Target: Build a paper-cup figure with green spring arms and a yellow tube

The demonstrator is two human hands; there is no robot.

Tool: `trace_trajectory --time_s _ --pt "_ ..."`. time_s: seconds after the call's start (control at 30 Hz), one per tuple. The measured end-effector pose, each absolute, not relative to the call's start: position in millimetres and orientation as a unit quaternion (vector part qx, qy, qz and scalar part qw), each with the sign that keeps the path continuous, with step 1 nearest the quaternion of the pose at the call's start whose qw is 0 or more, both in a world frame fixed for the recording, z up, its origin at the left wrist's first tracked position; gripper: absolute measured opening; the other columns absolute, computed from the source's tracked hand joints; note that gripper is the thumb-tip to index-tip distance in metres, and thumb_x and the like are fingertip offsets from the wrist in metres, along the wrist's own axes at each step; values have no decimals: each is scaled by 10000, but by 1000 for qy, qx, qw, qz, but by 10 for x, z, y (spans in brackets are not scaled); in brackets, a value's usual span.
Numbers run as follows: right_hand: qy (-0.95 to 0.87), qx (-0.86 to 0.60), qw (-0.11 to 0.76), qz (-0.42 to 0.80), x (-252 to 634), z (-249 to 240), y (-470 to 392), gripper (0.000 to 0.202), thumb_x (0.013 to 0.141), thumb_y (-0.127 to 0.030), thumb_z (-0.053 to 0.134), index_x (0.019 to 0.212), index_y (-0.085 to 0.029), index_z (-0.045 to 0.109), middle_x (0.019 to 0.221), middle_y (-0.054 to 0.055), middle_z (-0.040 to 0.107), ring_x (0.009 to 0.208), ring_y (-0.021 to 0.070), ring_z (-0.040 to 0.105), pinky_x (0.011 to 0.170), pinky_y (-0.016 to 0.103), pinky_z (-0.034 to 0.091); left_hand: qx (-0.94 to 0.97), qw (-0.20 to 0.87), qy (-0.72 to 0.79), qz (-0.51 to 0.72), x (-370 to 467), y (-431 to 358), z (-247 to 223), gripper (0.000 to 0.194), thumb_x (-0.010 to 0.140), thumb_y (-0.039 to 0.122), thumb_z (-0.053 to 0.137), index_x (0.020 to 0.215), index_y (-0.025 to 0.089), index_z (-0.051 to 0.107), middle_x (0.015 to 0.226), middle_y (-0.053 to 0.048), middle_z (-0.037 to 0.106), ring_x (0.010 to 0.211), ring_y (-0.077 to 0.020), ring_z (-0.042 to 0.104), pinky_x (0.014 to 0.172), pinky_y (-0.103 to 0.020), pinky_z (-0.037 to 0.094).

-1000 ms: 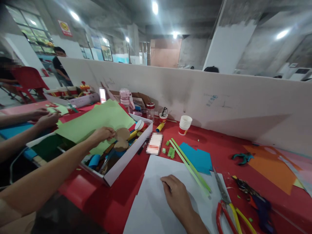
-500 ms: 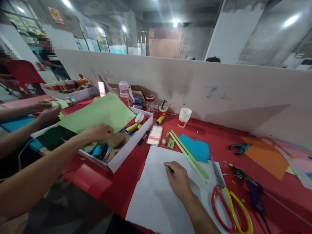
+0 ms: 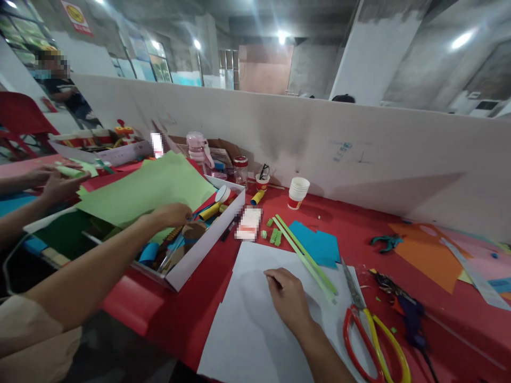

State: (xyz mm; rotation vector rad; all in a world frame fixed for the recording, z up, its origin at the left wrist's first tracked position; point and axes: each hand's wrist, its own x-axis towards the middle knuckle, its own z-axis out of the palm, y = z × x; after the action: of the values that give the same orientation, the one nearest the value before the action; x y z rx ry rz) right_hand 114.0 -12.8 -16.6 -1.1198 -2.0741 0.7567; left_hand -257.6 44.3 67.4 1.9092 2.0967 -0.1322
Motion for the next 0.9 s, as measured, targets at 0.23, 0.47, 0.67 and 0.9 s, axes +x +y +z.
trace_trajectory --time_s 0.23,0.47,0.67,0.9 --pt "-794 -431 315 290 1140 -168 -127 264 908 -247 484 943 -210 744 921 73 752 838 221 704 744 335 546 595 131 791 -64 -2333 398 622 283 890 328 638 1099 138 646 1112 -103 669 985 -242 648 836 -419 543" --pt "-755 -443 356 327 1124 -158 -141 225 882 -282 533 927 -211 742 889 64 742 778 208 674 682 312 520 551 6 826 122 -2357 -38 1209 393 908 266 460 1227 108 625 1005 -94 731 893 -232 650 755 -296 479" --pt "-599 -423 433 525 1098 -15 -129 382 906 -488 528 1123 -210 675 824 43 694 669 171 621 587 278 500 678 199 609 360 -1053 -314 836 271 773 199 578 916 286 792 849 -9 779 788 -221 691 746 -285 502" --pt "-537 -487 477 496 1185 -15 -5 340 855 -478 557 1068 -235 664 924 42 711 813 212 649 653 300 519 577 385 540 477 -149 78 134 269 760 94 496 862 203 719 762 -25 725 729 -188 664 685 -277 489"
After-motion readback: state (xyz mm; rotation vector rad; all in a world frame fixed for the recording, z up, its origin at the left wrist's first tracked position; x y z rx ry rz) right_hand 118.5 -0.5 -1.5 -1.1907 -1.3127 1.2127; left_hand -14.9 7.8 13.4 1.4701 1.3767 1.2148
